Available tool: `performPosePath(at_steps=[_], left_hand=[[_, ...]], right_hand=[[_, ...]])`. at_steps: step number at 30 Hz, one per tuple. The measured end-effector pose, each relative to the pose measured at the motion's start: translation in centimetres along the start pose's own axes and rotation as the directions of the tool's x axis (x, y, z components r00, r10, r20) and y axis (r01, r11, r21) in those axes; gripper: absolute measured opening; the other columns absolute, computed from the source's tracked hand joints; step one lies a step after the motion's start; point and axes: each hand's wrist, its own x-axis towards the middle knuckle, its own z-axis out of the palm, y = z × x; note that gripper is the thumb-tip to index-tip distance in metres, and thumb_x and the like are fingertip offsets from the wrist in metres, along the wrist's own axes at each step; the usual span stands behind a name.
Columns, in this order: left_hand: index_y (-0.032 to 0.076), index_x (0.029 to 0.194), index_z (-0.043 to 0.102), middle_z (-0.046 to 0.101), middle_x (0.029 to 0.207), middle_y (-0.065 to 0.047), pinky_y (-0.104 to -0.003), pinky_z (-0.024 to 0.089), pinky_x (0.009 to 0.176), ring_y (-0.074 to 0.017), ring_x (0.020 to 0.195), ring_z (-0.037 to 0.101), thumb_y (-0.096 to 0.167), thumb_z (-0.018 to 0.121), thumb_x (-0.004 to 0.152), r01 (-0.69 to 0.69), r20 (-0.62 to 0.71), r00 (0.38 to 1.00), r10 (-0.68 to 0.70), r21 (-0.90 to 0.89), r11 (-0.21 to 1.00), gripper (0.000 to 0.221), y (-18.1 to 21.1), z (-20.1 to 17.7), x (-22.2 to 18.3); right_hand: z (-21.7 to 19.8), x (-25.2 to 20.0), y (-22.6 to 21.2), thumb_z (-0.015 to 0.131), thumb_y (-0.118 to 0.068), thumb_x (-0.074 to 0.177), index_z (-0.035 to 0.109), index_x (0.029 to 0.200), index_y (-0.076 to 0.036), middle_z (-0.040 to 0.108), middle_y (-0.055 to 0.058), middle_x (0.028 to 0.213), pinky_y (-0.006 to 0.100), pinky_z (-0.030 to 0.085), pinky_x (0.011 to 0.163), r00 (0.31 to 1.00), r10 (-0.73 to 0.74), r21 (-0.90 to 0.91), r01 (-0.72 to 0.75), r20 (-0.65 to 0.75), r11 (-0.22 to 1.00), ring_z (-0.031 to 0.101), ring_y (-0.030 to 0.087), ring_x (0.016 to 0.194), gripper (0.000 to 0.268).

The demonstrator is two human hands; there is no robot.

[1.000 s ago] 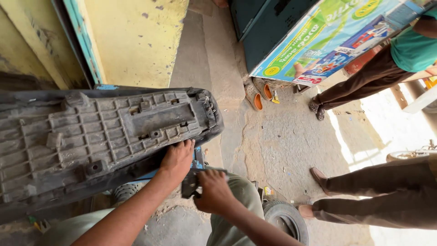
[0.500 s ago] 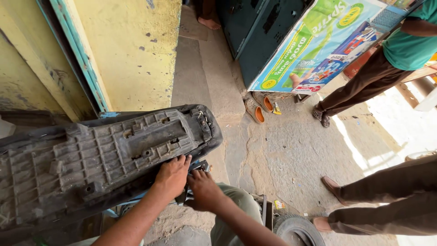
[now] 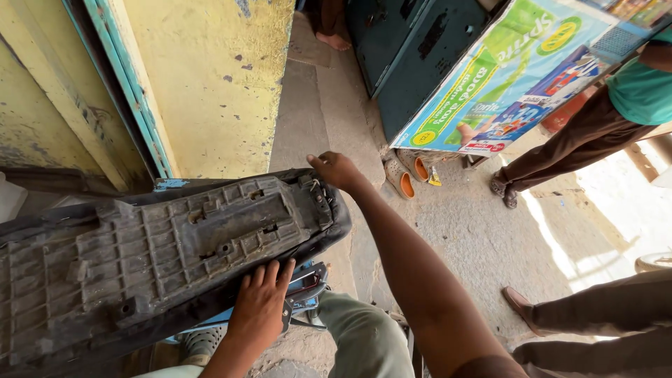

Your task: The recorder is repairing or reupholstering a motorcycle seat using a staple gun and other tools.

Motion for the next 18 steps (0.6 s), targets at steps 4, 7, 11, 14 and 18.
performPosePath(at_steps=[4, 7, 11, 14, 18], left_hand=[[0.005, 0.15, 0.039, 0.041, 0.149, -0.022, -0.052, 0.03, 0.111, -0.0413, 0.137, 0.038, -0.005, 0.067, 0.071, -0.122, -0.32, 0.947, 0.001, -0.361, 0.925, 0.085, -1.0, 3.0, -3.0], [0.004, 0.136, 0.054, 0.051, 0.142, -0.022, -0.051, 0.037, 0.111, -0.0405, 0.133, 0.047, -0.008, 0.064, 0.072, -0.201, -0.53, 0.83, -0.175, -0.576, 0.792, 0.066, -1.7, 5.5, -5.7], [-0.004, 0.112, 0.064, 0.071, 0.114, -0.026, -0.044, 0.057, 0.096, -0.0336, 0.105, 0.07, -0.005, 0.064, 0.09, 0.028, 0.048, 0.651, -0.758, -0.999, -0.04, 0.022, -4.4, 11.2, -7.5], [0.01, 0.102, 0.058, 0.069, 0.112, -0.02, -0.043, 0.058, 0.086, -0.0298, 0.093, 0.069, -0.012, 0.053, 0.083, -0.133, 0.422, 0.618, -0.663, -0.775, -0.618, 0.029, -7.2, 8.4, -8.1], [0.0, 0.088, 0.052, 0.07, 0.105, -0.021, -0.048, 0.061, 0.086, -0.0326, 0.091, 0.071, -0.006, 0.054, 0.086, -0.072, 0.477, 0.681, -0.556, -0.711, -0.699, 0.007, -8.9, 12.1, -9.1]], right_hand=[[3.4, 2.9, 1.7, 0.068, -0.055, 0.091, 0.069, 0.123, 0.003, 0.063, 0.027, 0.131, 0.053, 0.044, 0.104, 0.964, 0.196, 0.07, -0.211, 0.181, 0.975, 0.057, 0.043, 0.126, 0.066], [4.0, 4.0, 2.5, 0.08, -0.044, 0.079, 0.073, 0.117, 0.007, 0.067, 0.029, 0.127, 0.049, 0.051, 0.1, 0.95, 0.239, 0.314, -0.293, 0.199, 0.903, 0.064, 0.041, 0.119, 0.064], [2.4, 2.1, 0.0, 0.081, -0.036, 0.076, 0.074, 0.107, 0.013, 0.075, 0.034, 0.116, 0.051, 0.058, 0.088, 0.916, 0.304, 0.44, -0.394, 0.263, 0.807, 0.072, 0.044, 0.103, 0.058], [4.3, 5.3, 3.9, 0.087, -0.039, 0.078, 0.074, 0.109, 0.012, 0.07, 0.026, 0.116, 0.043, 0.055, 0.089, 0.957, 0.225, 0.336, -0.276, 0.183, 0.901, 0.069, 0.032, 0.104, 0.061], [2.7, 3.1, 1.8, 0.086, -0.038, 0.074, 0.076, 0.105, 0.01, 0.076, 0.024, 0.104, 0.043, 0.058, 0.082, 0.961, 0.214, 0.362, -0.266, 0.175, 0.894, 0.072, 0.03, 0.094, 0.059]])
